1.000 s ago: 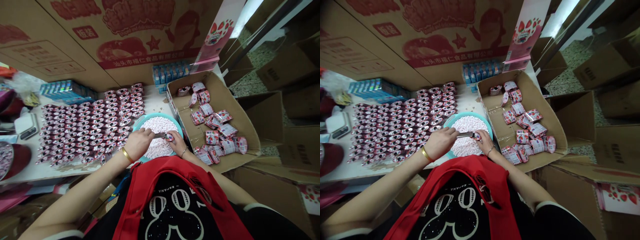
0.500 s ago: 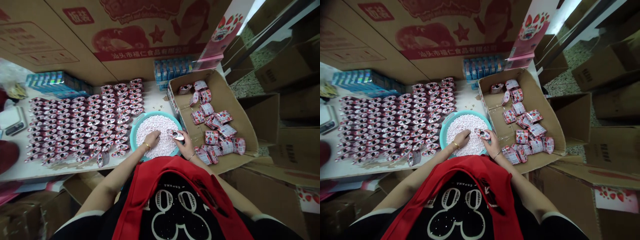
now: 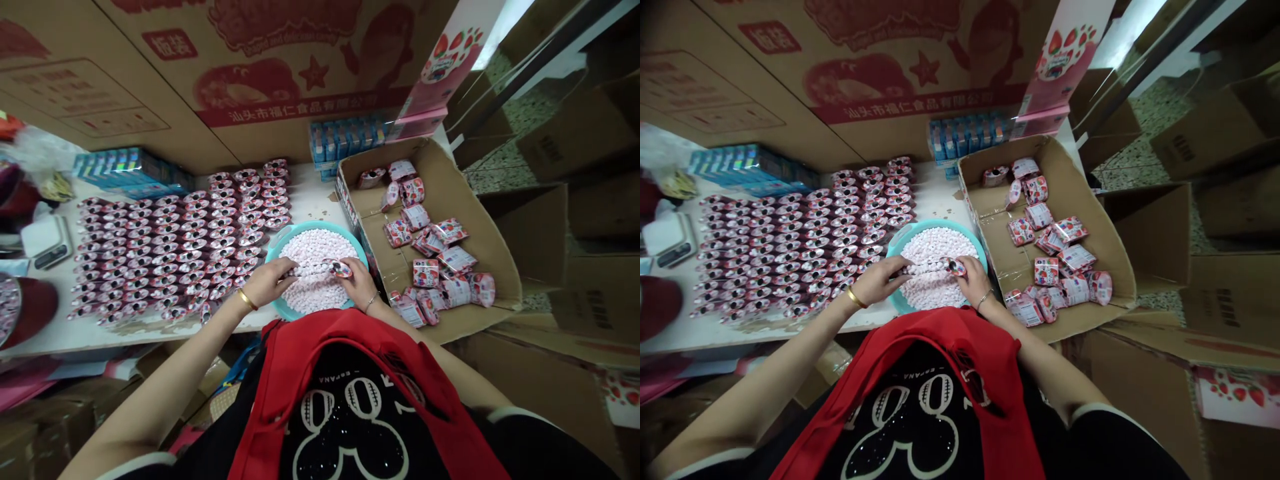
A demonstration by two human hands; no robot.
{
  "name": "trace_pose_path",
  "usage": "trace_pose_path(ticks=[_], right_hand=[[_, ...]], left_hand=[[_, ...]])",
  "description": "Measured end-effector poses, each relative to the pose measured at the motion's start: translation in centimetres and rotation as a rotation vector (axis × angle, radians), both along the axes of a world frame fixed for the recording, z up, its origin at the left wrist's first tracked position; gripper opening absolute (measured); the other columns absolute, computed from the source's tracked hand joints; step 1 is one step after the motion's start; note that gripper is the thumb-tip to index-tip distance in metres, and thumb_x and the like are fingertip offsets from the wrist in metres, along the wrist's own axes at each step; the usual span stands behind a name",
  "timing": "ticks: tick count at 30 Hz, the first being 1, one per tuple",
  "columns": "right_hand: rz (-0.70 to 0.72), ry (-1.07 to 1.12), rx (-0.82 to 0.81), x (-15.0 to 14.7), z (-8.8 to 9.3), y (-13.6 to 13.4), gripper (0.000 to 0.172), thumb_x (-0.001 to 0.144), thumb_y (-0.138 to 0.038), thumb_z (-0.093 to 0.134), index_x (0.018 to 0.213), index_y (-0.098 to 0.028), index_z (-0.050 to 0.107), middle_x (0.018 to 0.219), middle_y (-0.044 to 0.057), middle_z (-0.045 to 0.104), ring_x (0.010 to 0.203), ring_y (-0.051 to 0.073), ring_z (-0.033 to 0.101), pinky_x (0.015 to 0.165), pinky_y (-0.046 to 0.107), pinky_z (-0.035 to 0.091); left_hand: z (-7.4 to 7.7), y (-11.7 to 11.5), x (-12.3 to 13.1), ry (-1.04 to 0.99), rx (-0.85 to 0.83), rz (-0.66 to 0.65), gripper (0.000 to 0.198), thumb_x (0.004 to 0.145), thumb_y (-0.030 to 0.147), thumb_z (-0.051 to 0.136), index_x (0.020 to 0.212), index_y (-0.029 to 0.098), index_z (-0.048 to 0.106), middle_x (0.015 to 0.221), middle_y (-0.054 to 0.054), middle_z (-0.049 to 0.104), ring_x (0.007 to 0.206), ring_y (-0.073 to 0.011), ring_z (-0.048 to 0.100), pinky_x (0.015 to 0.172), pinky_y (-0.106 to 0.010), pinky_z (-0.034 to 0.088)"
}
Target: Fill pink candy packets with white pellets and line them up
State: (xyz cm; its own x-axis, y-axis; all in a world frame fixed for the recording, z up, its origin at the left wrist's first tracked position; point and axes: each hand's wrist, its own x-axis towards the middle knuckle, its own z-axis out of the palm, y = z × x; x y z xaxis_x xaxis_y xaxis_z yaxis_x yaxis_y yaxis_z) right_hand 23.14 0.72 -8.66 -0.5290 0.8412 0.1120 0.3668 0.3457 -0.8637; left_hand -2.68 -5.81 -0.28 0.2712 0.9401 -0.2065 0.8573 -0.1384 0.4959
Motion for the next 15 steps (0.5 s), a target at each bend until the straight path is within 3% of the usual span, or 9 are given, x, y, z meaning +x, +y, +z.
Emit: trace_pose_path(ticks=[8, 11, 15], right_hand=[[0.068, 0.033, 0.032, -0.8, -0.6, -0.2, 0.041, 0.078, -0.011, 0.051, 0.118, -0.020, 0.052, 0.114, 0.011, 0.057, 0.113, 0.024, 0.051, 0.100, 0.044, 0.042], [0.046, 0.073, -0.007, -0.7, -0.7, -0.2, 0.038, 0.079, -0.015, 0.052, 0.117, -0.020, 0.053, 0.115, 0.011, 0.057, 0.112, 0.024, 0.052, 0.099, 0.043, 0.043], [0.031, 0.131, -0.079, -0.6, -0.4, -0.2, 0.035, 0.080, -0.019, 0.054, 0.114, -0.021, 0.054, 0.112, 0.009, 0.059, 0.108, 0.022, 0.055, 0.096, 0.041, 0.044]], left_hand=[[6.0, 2.3, 5.8, 0.519, -0.023, -0.134, 0.020, 0.088, 0.013, 0.039, 0.092, 0.015, 0.058, 0.088, -0.009, 0.060, 0.085, -0.0222, 0.056, 0.069, -0.034, 0.045], [7.6, 2.6, 6.9, 0.514, -0.030, -0.138, 0.022, 0.087, 0.011, 0.038, 0.088, 0.016, 0.059, 0.087, -0.010, 0.060, 0.086, -0.0237, 0.056, 0.069, -0.036, 0.045], [8.5, 2.8, 5.8, 0.430, -0.059, -0.046, 0.020, 0.086, 0.015, 0.041, 0.089, 0.020, 0.060, 0.088, -0.009, 0.058, 0.089, -0.0248, 0.056, 0.076, -0.040, 0.046]])
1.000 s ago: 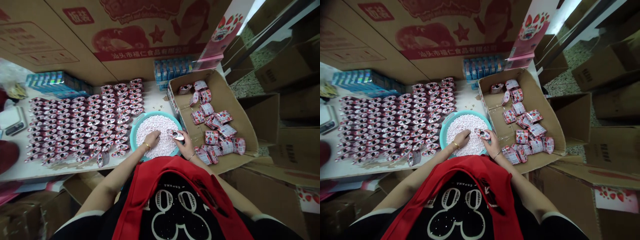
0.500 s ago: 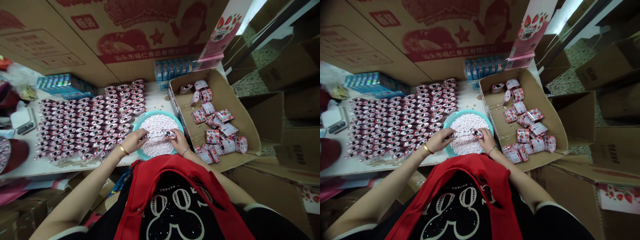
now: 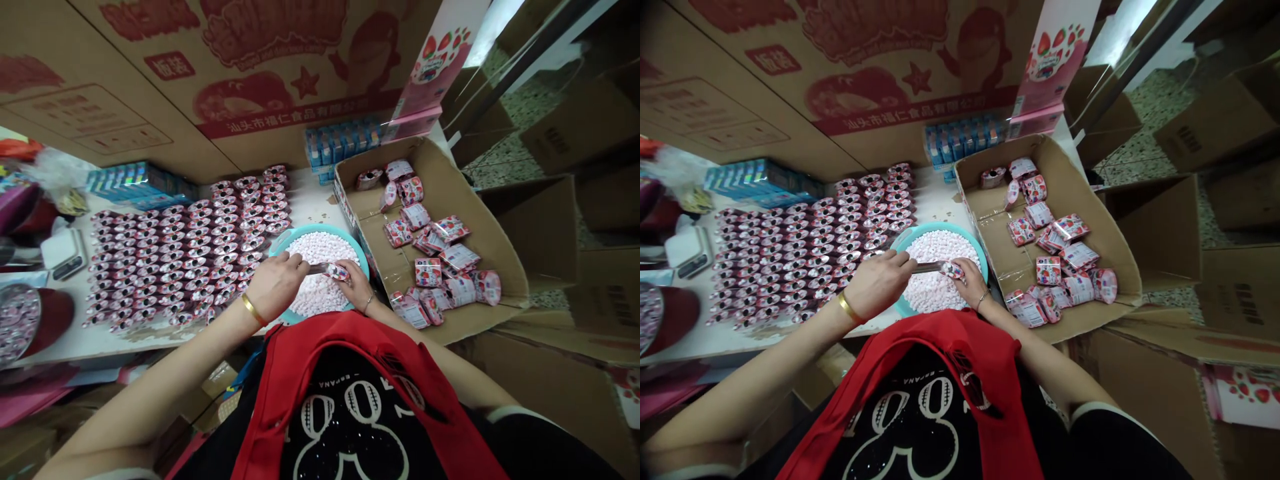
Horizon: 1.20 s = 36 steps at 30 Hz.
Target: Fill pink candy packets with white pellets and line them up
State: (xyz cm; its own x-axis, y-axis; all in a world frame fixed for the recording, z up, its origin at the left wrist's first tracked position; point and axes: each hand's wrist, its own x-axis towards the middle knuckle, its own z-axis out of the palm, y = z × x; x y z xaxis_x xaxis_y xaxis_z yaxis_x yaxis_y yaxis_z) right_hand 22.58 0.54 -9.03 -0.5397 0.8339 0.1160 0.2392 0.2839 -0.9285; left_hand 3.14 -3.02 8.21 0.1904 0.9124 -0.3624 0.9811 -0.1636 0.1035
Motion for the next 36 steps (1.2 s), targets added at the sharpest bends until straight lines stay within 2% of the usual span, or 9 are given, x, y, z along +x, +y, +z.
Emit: trace_pose_path(ticks=[3, 7, 10, 14, 18, 24, 27, 31, 36], right_hand=[[0.010, 0.026, -0.046, -0.2, 0.4, 0.0, 0.033, 0.080, -0.022, 0.056, 0.113, -0.020, 0.055, 0.110, 0.009, 0.060, 0.106, 0.022, 0.057, 0.094, 0.040, 0.045], [0.073, 0.058, -0.091, -1.6, 1.0, -0.3, 0.028, 0.081, -0.027, 0.058, 0.108, -0.019, 0.060, 0.104, 0.009, 0.064, 0.103, 0.023, 0.059, 0.091, 0.041, 0.048], [0.091, 0.088, -0.109, -3.0, 2.0, -0.2, 0.034, 0.082, -0.029, 0.058, 0.115, -0.021, 0.057, 0.107, 0.008, 0.063, 0.106, 0.023, 0.058, 0.093, 0.040, 0.047], [-0.042, 0.042, 0.035, -3.1, 3.8, 2.8, 0.043, 0.082, -0.032, 0.058, 0.123, -0.021, 0.050, 0.118, 0.010, 0.056, 0.115, 0.023, 0.051, 0.100, 0.040, 0.042], [-0.391, -0.173, 0.238, 1.7, 3.8, 10.4, 0.034, 0.085, -0.034, 0.053, 0.115, -0.020, 0.055, 0.116, 0.012, 0.052, 0.114, 0.025, 0.047, 0.102, 0.044, 0.037], [-0.809, -0.782, 0.189, 13.7, -0.2, 18.8, 0.061, 0.070, -0.048, 0.066, 0.118, -0.013, 0.052, 0.119, 0.023, 0.048, 0.113, 0.038, 0.041, 0.091, 0.061, 0.032], [-0.753, -0.854, 0.107, 16.5, -2.4, 19.7, 0.061, 0.064, -0.047, 0.072, 0.113, -0.014, 0.056, 0.112, 0.021, 0.054, 0.107, 0.035, 0.046, 0.089, 0.056, 0.036], [-0.495, -0.819, 0.148, 16.6, -3.2, 19.3, 0.046, 0.071, -0.027, 0.065, 0.114, -0.014, 0.057, 0.110, 0.018, 0.059, 0.102, 0.030, 0.052, 0.092, 0.049, 0.038], [-0.422, -0.402, 0.160, 14.2, -0.6, 16.3, 0.047, 0.076, -0.026, 0.057, 0.122, -0.016, 0.051, 0.116, 0.012, 0.060, 0.104, 0.024, 0.056, 0.093, 0.042, 0.043]], left_hand=[[-1.1, 0.0, -1.2, -0.117, 0.016, 0.059, 0.023, 0.085, 0.031, 0.049, 0.105, 0.022, 0.057, 0.101, -0.008, 0.056, 0.093, -0.0242, 0.056, 0.080, -0.039, 0.047], [-4.8, 0.0, -1.6, -0.332, 0.056, 0.026, 0.057, 0.079, 0.049, 0.057, 0.126, 0.020, 0.044, 0.118, -0.010, 0.052, 0.103, -0.0238, 0.055, 0.085, -0.035, 0.047], [-7.1, 0.3, -2.0, -0.383, 0.045, -0.039, 0.038, 0.085, 0.042, 0.050, 0.116, 0.020, 0.051, 0.105, -0.008, 0.059, 0.097, -0.0217, 0.057, 0.084, -0.034, 0.047], [-7.2, 1.2, -5.3, -0.405, 0.242, 0.090, 0.032, 0.087, 0.038, 0.049, 0.112, 0.020, 0.051, 0.105, -0.007, 0.060, 0.098, -0.0199, 0.056, 0.087, -0.033, 0.047], [-8.1, 2.6, -11.3, -0.228, 0.453, 0.371, 0.033, 0.084, 0.044, 0.050, 0.106, 0.020, 0.052, 0.094, -0.004, 0.057, 0.089, -0.0210, 0.056, 0.078, -0.034, 0.048], [-13.7, 3.3, -16.9, -0.186, 0.299, 0.473, 0.029, 0.076, 0.053, 0.050, 0.083, 0.025, 0.052, 0.071, 0.000, 0.055, 0.065, -0.0183, 0.055, 0.059, -0.030, 0.046], [-16.7, 3.7, -17.7, -0.213, 0.217, 0.456, 0.027, 0.076, 0.051, 0.048, 0.081, 0.025, 0.052, 0.068, 0.001, 0.055, 0.061, -0.0167, 0.054, 0.056, -0.028, 0.046], [-19.1, 4.5, -17.3, -0.148, 0.234, 0.408, 0.025, 0.076, 0.045, 0.046, 0.086, 0.024, 0.054, 0.084, -0.005, 0.060, 0.076, -0.0219, 0.059, 0.065, -0.033, 0.050], [-17.2, 3.4, -16.0, -0.103, 0.217, 0.477, 0.042, 0.083, 0.048, 0.042, 0.112, 0.019, 0.050, 0.104, -0.010, 0.060, 0.091, -0.0244, 0.060, 0.077, -0.036, 0.051]])
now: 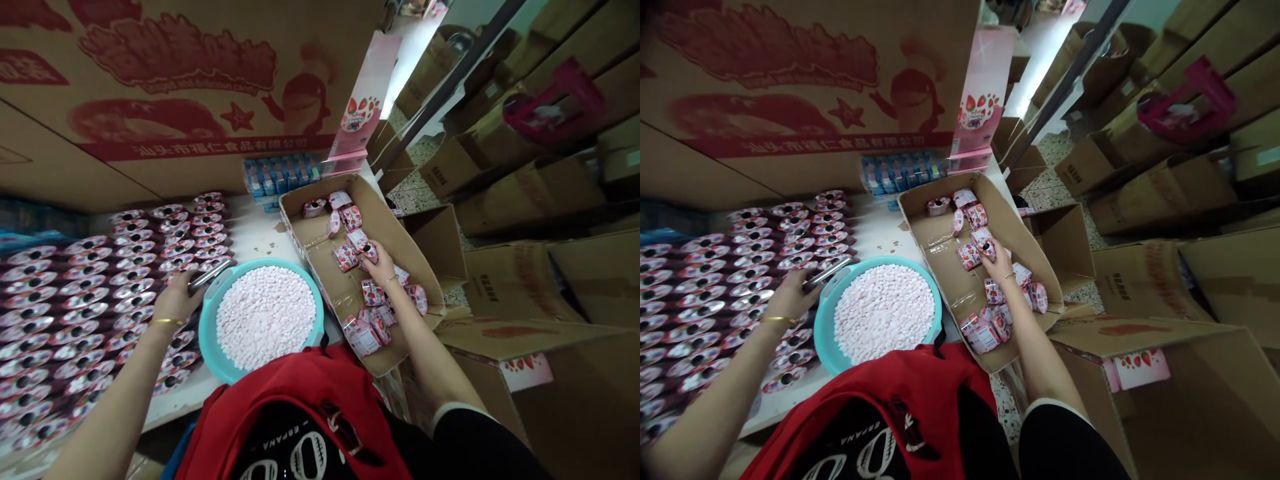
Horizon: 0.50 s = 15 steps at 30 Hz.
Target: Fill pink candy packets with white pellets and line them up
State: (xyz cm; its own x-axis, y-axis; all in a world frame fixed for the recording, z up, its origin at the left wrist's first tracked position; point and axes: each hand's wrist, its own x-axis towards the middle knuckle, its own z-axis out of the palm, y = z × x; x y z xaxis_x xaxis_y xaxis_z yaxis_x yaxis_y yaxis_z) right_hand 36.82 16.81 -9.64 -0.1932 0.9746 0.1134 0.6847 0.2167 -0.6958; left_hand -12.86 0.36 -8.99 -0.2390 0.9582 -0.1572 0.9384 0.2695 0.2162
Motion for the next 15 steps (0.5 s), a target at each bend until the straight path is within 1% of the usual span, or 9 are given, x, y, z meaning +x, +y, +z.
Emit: trace_pose_path(ticks=[2, 4, 6, 7, 8, 10, 11, 13, 15], right_hand=[[-0.011, 0.174, 0.015, -1.6, 2.0, -2.3, 0.044, 0.078, -0.032, 0.058, 0.119, -0.018, 0.053, 0.114, 0.010, 0.060, 0.104, 0.023, 0.057, 0.093, 0.040, 0.045], [-0.004, 0.305, 0.007, -3.6, 4.4, -4.9, 0.043, 0.076, -0.035, 0.063, 0.116, -0.020, 0.055, 0.116, 0.008, 0.060, 0.107, 0.023, 0.056, 0.095, 0.040, 0.044], [0.022, 0.423, -0.097, -5.6, 6.7, -7.4, 0.045, 0.075, -0.037, 0.065, 0.117, -0.022, 0.054, 0.116, 0.007, 0.060, 0.106, 0.023, 0.058, 0.094, 0.041, 0.046], [0.046, 0.473, -0.173, -6.6, 7.6, -8.5, 0.046, 0.075, -0.037, 0.066, 0.117, -0.023, 0.053, 0.114, 0.006, 0.061, 0.103, 0.023, 0.060, 0.092, 0.040, 0.048], [0.071, 0.518, -0.251, -7.6, 8.3, -9.6, 0.046, 0.075, -0.037, 0.067, 0.117, -0.023, 0.052, 0.112, 0.006, 0.063, 0.099, 0.022, 0.061, 0.090, 0.040, 0.049], [0.114, 0.579, -0.370, -9.1, 8.8, -11.4, 0.045, 0.074, -0.038, 0.068, 0.114, -0.023, 0.053, 0.107, 0.005, 0.065, 0.094, 0.021, 0.063, 0.087, 0.038, 0.052], [0.127, 0.596, -0.405, -9.8, 8.7, -12.3, 0.044, 0.074, -0.038, 0.068, 0.112, -0.023, 0.053, 0.106, 0.005, 0.065, 0.093, 0.021, 0.063, 0.086, 0.038, 0.052], [0.140, 0.607, -0.438, -10.7, 7.8, -13.8, 0.041, 0.074, -0.039, 0.068, 0.109, -0.023, 0.054, 0.105, 0.005, 0.065, 0.094, 0.021, 0.063, 0.088, 0.037, 0.051], [0.137, 0.595, -0.451, -11.1, 6.6, -15.1, 0.040, 0.074, -0.038, 0.068, 0.108, -0.022, 0.055, 0.105, 0.005, 0.065, 0.096, 0.021, 0.062, 0.089, 0.037, 0.050]], left_hand=[[1.8, -1.8, 0.5, -0.038, 0.009, -0.008, 0.043, 0.086, 0.050, 0.039, 0.115, 0.020, 0.049, 0.106, -0.007, 0.060, 0.095, -0.0220, 0.059, 0.082, -0.034, 0.049], [3.5, -4.1, 1.3, -0.104, -0.025, -0.115, 0.039, 0.088, 0.047, 0.038, 0.115, 0.022, 0.050, 0.108, -0.005, 0.061, 0.098, -0.0192, 0.059, 0.087, -0.032, 0.047], [4.4, -6.4, 2.9, -0.145, -0.137, -0.245, 0.033, 0.088, 0.043, 0.040, 0.111, 0.024, 0.054, 0.107, -0.004, 0.062, 0.098, -0.0189, 0.058, 0.088, -0.031, 0.046], [4.4, -7.3, 4.0, -0.146, -0.209, -0.285, 0.029, 0.088, 0.040, 0.042, 0.108, 0.024, 0.056, 0.105, -0.005, 0.063, 0.097, -0.0197, 0.058, 0.087, -0.031, 0.046], [4.0, -8.0, 5.3, -0.135, -0.274, -0.299, 0.026, 0.087, 0.037, 0.043, 0.104, 0.023, 0.058, 0.102, -0.006, 0.063, 0.095, -0.0209, 0.059, 0.085, -0.032, 0.046], [2.5, -8.5, 8.3, -0.117, -0.335, -0.261, 0.021, 0.086, 0.030, 0.043, 0.097, 0.020, 0.059, 0.096, -0.009, 0.063, 0.092, -0.0227, 0.059, 0.082, -0.034, 0.046], [1.4, -8.3, 9.8, -0.125, -0.328, -0.229, 0.020, 0.086, 0.027, 0.043, 0.095, 0.019, 0.059, 0.095, -0.010, 0.062, 0.092, -0.0233, 0.058, 0.081, -0.035, 0.046], [-0.8, -7.4, 12.5, -0.165, -0.292, -0.206, 0.020, 0.087, 0.026, 0.043, 0.097, 0.018, 0.058, 0.099, -0.011, 0.061, 0.095, -0.0236, 0.057, 0.082, -0.035, 0.045], [-2.5, -6.3, 14.3, -0.196, -0.259, -0.203, 0.020, 0.088, 0.026, 0.042, 0.100, 0.019, 0.057, 0.102, -0.010, 0.061, 0.097, -0.0227, 0.056, 0.084, -0.035, 0.044]])
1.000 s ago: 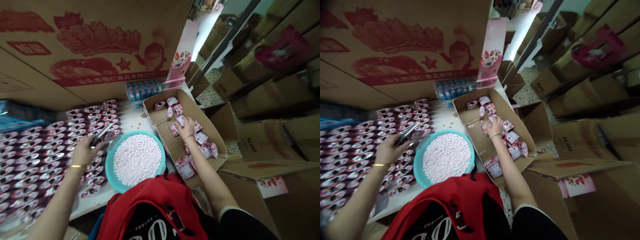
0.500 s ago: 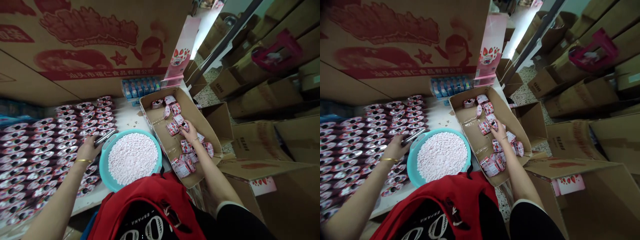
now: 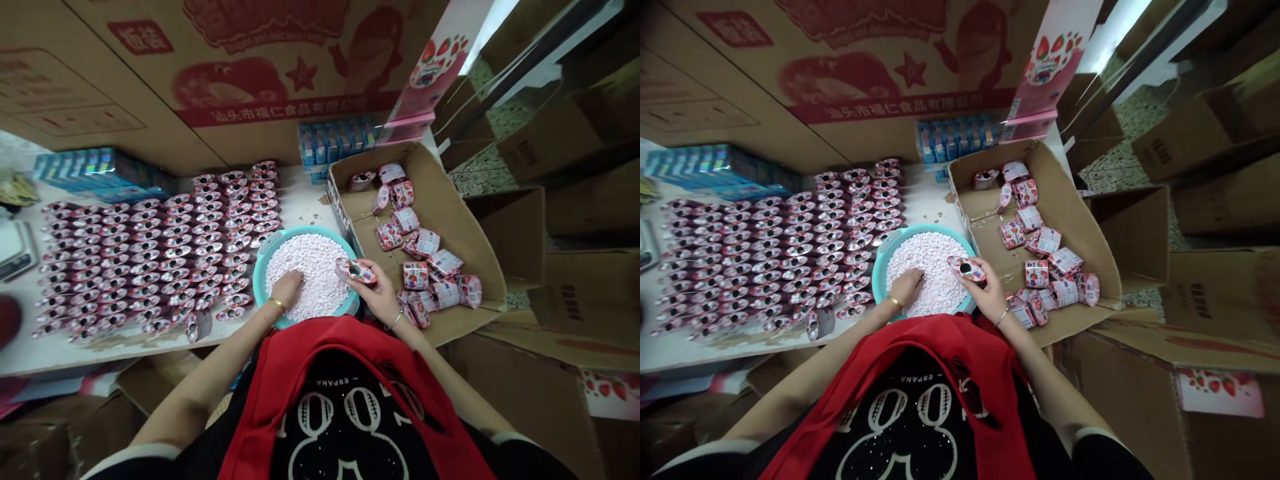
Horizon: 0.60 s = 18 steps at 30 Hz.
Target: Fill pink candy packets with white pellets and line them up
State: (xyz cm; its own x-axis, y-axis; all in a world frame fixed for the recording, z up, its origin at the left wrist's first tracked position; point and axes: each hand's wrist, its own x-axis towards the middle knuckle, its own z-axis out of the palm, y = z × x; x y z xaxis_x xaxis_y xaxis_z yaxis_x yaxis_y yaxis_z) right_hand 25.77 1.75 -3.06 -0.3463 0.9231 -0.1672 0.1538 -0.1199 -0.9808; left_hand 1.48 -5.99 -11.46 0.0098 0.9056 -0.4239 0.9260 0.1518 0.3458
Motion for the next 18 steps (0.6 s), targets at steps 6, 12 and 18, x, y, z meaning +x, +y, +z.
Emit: trace_pose_path(ticks=[6, 12, 18], right_hand=[[0.040, -0.105, 0.010, 0.3, -2.6, -2.5, 0.038, 0.076, -0.036, 0.066, 0.110, -0.022, 0.055, 0.104, 0.006, 0.064, 0.096, 0.021, 0.061, 0.089, 0.038, 0.049], [0.090, -0.258, 0.241, -0.2, -4.1, -2.1, 0.034, 0.079, -0.026, 0.060, 0.112, -0.021, 0.055, 0.109, 0.009, 0.060, 0.103, 0.023, 0.057, 0.092, 0.039, 0.046], [0.232, -0.254, 0.397, -2.3, -5.1, -1.3, 0.035, 0.079, -0.016, 0.054, 0.115, -0.019, 0.053, 0.112, 0.011, 0.057, 0.109, 0.024, 0.053, 0.096, 0.042, 0.044]], left_hand=[[-0.5, 0.3, -0.3, -0.160, 0.039, 0.016, 0.027, 0.088, 0.037, 0.045, 0.107, 0.020, 0.053, 0.102, -0.006, 0.062, 0.094, -0.0181, 0.058, 0.083, -0.030, 0.045], [4.4, -0.4, -3.4, -0.360, 0.170, -0.042, 0.030, 0.089, 0.040, 0.045, 0.108, 0.019, 0.054, 0.101, -0.007, 0.062, 0.092, -0.0169, 0.058, 0.083, -0.029, 0.046], [11.1, 0.9, -3.2, -0.154, 0.161, -0.252, 0.027, 0.089, 0.035, 0.044, 0.108, 0.019, 0.055, 0.101, -0.008, 0.062, 0.093, -0.0185, 0.058, 0.082, -0.031, 0.046]])
